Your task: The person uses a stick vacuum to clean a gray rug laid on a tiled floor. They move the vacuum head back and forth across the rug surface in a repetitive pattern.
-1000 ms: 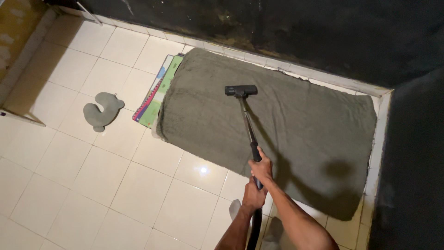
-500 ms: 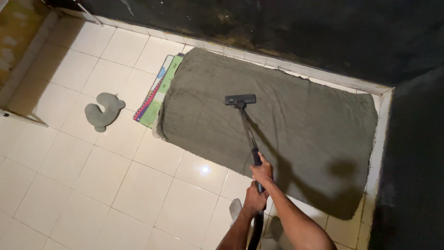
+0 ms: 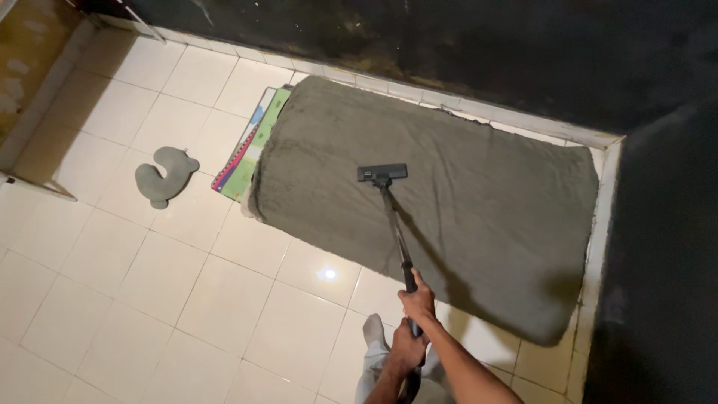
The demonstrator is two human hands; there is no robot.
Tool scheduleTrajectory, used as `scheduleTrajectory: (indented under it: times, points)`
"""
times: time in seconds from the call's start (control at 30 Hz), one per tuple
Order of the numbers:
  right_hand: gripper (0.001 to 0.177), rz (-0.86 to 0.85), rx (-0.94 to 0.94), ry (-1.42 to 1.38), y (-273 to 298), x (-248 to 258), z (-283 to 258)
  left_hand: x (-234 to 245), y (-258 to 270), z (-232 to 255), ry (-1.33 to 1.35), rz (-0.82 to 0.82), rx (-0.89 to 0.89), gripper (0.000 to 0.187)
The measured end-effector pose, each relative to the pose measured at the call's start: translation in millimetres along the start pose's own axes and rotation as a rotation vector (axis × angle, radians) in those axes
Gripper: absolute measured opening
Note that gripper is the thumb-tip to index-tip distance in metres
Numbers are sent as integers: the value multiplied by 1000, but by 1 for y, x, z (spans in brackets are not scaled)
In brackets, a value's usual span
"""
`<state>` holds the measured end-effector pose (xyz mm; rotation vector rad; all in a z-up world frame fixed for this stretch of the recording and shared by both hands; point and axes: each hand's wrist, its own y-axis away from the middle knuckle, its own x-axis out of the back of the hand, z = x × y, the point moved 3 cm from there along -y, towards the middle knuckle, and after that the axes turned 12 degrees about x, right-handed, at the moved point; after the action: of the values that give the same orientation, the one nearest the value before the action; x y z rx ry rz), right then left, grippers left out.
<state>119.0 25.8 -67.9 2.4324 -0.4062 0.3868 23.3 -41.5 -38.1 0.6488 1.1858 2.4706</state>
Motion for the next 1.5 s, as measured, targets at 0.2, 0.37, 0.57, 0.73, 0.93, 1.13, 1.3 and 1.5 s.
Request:
scheduleTrajectory:
  times: [0.2, 0.37, 0.57, 0.73, 0.93, 1.13, 1.3, 1.5]
  points:
    - [83, -28, -16, -49, 26, 11, 4, -17, 13, -19, -4, 12, -16, 60]
    - [83, -56, -19, -40, 34, 20, 5, -24, 21, -21, 8, 19, 1, 60]
    - [80, -44, 23, -47, 28, 25, 4, -28, 23, -11, 31, 35, 19, 57]
    - [77, -19, 51, -57, 27, 31, -5, -30, 22, -4, 49, 61, -6, 55]
    - [75, -9, 118, -103, 14, 28, -17, -24, 8, 3, 24, 78, -64, 52]
    - [75, -2, 200, -83, -13, 29, -37, -6, 0, 44, 99, 33, -68, 53]
    - [74, 1, 214, -103, -28, 28, -60, 9, -13, 63, 79, 14, -96, 51]
    - [75, 26, 230, -123, -48, 25, -92, 23, -42, 79, 30, 61, -162, 55]
